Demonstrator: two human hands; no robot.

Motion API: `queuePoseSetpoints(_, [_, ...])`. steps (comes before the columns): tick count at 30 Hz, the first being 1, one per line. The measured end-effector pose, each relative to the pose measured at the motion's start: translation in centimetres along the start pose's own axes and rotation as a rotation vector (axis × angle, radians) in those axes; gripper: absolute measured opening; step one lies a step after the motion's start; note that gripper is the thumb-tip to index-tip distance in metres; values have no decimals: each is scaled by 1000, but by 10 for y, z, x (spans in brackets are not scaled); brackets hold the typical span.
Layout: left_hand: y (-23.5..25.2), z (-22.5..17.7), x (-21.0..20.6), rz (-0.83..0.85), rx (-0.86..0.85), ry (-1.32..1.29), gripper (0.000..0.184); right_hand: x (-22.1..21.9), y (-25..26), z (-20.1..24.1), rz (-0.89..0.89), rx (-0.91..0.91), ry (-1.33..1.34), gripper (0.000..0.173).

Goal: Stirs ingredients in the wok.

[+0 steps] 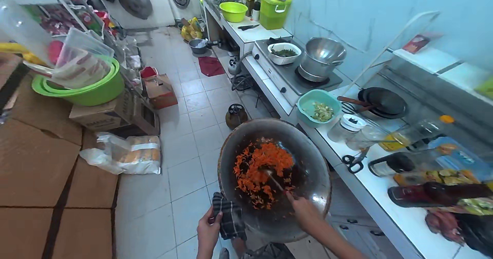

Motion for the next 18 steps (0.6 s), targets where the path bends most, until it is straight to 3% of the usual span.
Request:
queuePoseSetpoints(4, [1, 3, -1, -14, 7, 3, 48, 54, -18, -14, -49, -76, 0, 67])
queuePoseSetpoints(7, [0, 2, -4, -16, 4, 15, 48, 30, 18, -23, -187, -197, 5, 71])
queuePoseSetpoints(9, [0, 1, 0, -4, -2, 10, 48, 7, 21, -21, -127, -130, -28, 72])
queuePoseSetpoints(13, [0, 2, 0, -17, 16, 5, 48, 53, -10, -19, 10, -11, -6, 69])
queuePoseSetpoints(15, [2, 1, 0, -31, 9, 10, 48, 69, 2, -14, -97, -78, 62, 75])
queuePoseSetpoints(18, [3, 3, -1, -21, 10, 17, 49, 47, 45, -7, -207, -127, 111, 84])
Point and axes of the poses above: each hand's wrist, its own y-axis towards the middle knuckle, its own x-axis out of the back of the hand, z = x × y, the point moved 3 cm from there along y, towards the middle knuckle, and after that the axes turned 10 degrees about y, right-handed, at the moved point
